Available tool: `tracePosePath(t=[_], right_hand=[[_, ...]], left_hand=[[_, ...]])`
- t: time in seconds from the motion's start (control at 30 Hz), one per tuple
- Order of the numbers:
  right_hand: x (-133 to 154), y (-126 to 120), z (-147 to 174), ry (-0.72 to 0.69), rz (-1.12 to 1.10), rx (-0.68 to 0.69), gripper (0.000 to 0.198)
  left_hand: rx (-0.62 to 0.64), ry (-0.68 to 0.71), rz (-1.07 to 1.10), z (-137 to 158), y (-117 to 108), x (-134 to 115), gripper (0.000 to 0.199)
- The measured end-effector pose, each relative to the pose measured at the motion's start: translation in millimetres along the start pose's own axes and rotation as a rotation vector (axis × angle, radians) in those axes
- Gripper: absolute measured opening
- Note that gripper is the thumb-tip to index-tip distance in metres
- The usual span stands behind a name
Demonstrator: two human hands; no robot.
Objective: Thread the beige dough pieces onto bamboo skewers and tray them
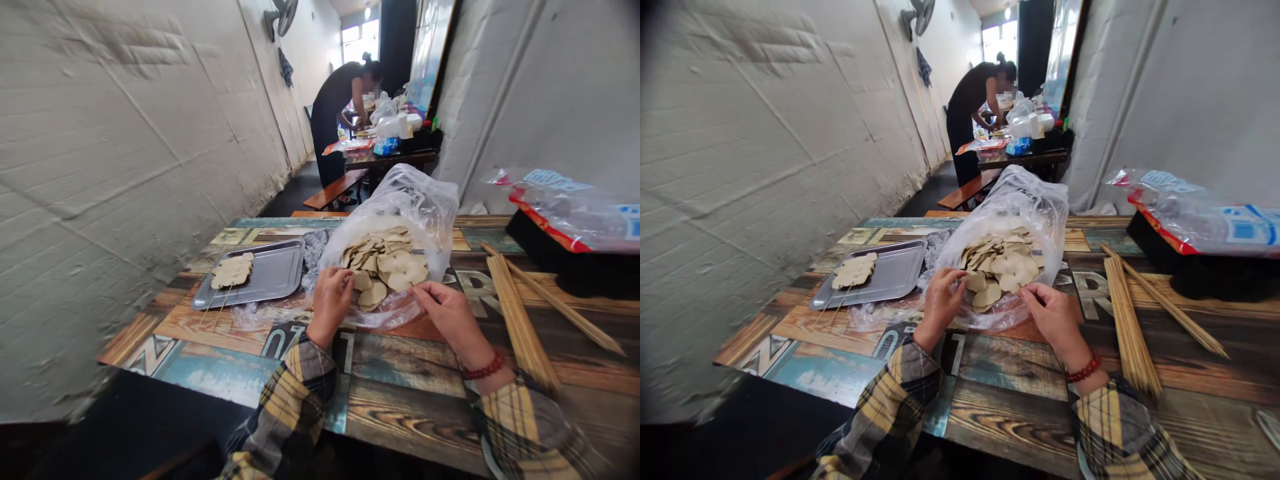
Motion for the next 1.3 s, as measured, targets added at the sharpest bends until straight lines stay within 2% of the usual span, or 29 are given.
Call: tracePosePath(t=[0.07,0.13,0.27,0.4,0.53,0.63,0.73,0.87,0.97,1.1,1.3], right_hand=[[6,1,1,0.004,-0.033,0.05,0.036],[11,0,1,0.012,-0.021,0.041,0.034],[19,-4,2,0.019,0.064,0.012,0.032],[21,-4,3,0.015,0.086,0.002,0.031],[19,-2,4,0.014,0.073,0.012,0.03],[16,-1,4,0.03,0.036,0.024,0.03],[11,1,3,0.046,-0.028,0.051,0.032],[3,4,2,0.059,-0.07,0.075,0.036],[1,5,4,0.053,-0.063,0.093,0.037],[5,5,8,0.033,-0.027,0.115,0.034],[7,4,8,0.05,-0.062,0.123,0.036]], left_hand=[[0.053,0.059,-0.154,0,2,-2,0.021],[0.085,0.08,-0.269,-1,3,-2,0.024],[0.102,0.03,-0.41,-3,4,0,0.023],[0.1,-0.009,-0.446,-4,7,4,0.025],[0.077,-0.014,-0.366,-5,8,7,0.021],[-0.024,-0.015,-0.229,-5,6,9,0.012],[-0.097,-0.061,0.042,-7,5,12,0.005],[-0.163,-0.28,0.621,-9,3,15,0.015],[-0.216,-0.424,0.932,-8,-1,12,0.026],[-0.19,-0.534,1.138,-7,-3,6,0.034],[-0.192,-0.579,1.274,-9,-4,7,0.042]])
Point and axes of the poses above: each hand's wrist, its own z-axis away from the middle knuckle, its own y-axis out of the palm, x = y × z, the point moved 2 cm from there along -z, towards the middle knuckle, and after that the axes turned 14 degrees about z, right-handed, at the moved point
